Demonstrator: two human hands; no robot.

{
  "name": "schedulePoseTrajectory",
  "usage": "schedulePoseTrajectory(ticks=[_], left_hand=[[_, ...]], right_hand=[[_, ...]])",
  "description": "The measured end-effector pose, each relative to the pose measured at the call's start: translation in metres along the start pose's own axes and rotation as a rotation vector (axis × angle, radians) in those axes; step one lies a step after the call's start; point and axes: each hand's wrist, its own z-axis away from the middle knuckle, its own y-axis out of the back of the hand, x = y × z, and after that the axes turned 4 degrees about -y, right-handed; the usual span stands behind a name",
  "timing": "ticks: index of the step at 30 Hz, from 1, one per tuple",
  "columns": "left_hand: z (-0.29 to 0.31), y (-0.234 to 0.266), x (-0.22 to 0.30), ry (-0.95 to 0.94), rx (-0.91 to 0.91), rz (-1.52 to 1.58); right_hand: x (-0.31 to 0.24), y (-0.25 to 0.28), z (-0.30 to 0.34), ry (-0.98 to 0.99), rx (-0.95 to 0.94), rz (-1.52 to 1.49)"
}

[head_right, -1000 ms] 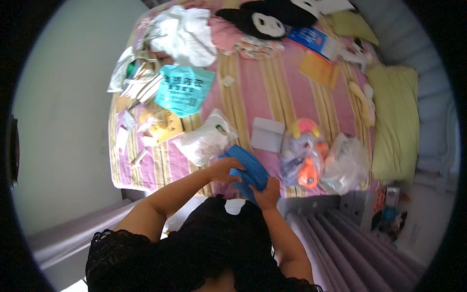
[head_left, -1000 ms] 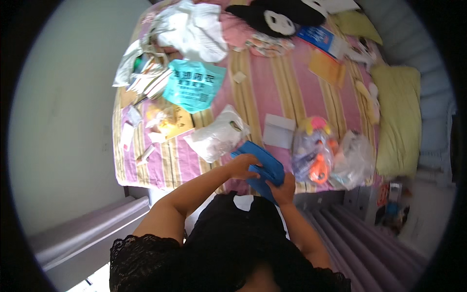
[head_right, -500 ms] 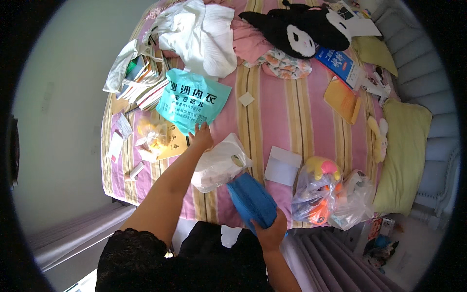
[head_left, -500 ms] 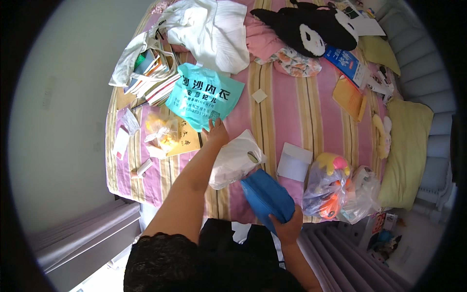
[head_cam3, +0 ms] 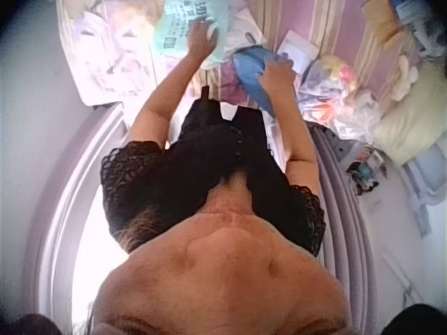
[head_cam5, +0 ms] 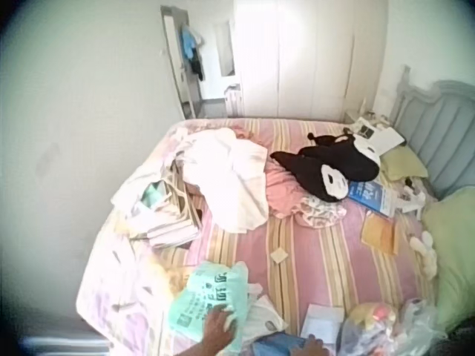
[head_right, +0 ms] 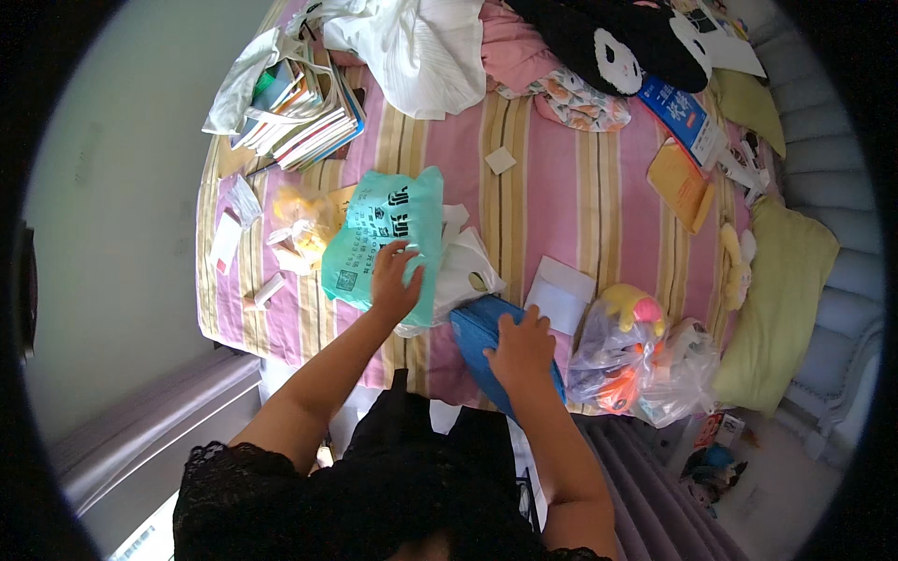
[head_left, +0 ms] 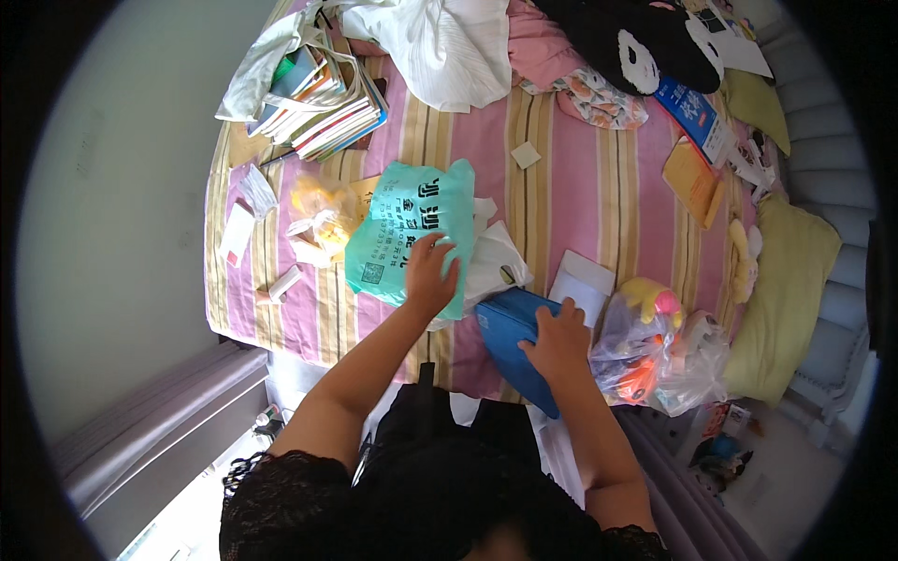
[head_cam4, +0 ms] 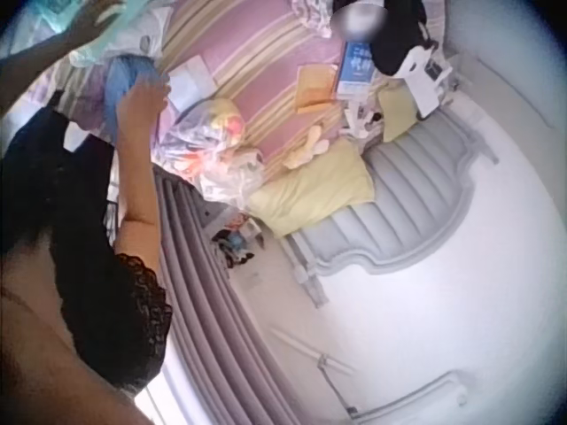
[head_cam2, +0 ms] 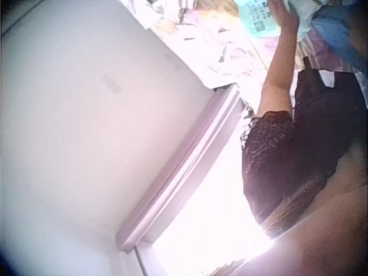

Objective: The person organizes various items on a bed, including toys, a hair clipper, and plastic bags. They place items into a drawer and a blue pouch, and handle several plastic bags and papers.

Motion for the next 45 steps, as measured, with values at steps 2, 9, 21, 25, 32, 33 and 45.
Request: schedulePoseTrajectory(ticks=[2, 9, 21, 25, 32, 33, 45], left_hand=[[-0.03, -0.037, 0.016, 0.1, -0.078, -0.247], [-0.036, -0.031, -0.052, 0.272, -0.438, -0.6], [0.001, 0.141, 0.017, 0.209, 0.151, 0.336], [-0.01, 0.146, 0.053, 0.053, 0.149, 0.435], [-0.017, 0.173, 0.154, 0.059, -0.11, 0.747], [-0.013, 0.181, 0.159, -0.041, -0.112, 0.688], [-0.001, 0.25, 0.145, -0.325, -0.106, 0.547]], right_hand=[[-0.008, -0.007, -0.008, 0.047, -0.041, 0.098], [0.015, -0.042, -0.006, 0.157, -0.077, -0.049], [0.102, 0.077, 0.173, 0.064, 0.327, -0.717], [0.09, 0.132, 0.202, 0.195, 0.329, -0.742], [0.038, 0.132, 0.153, 0.447, 0.177, -0.88], [0.035, 0.126, 0.146, 0.451, 0.137, -0.937], [0.033, 0.149, 0.141, 0.451, -0.02, -1.251]])
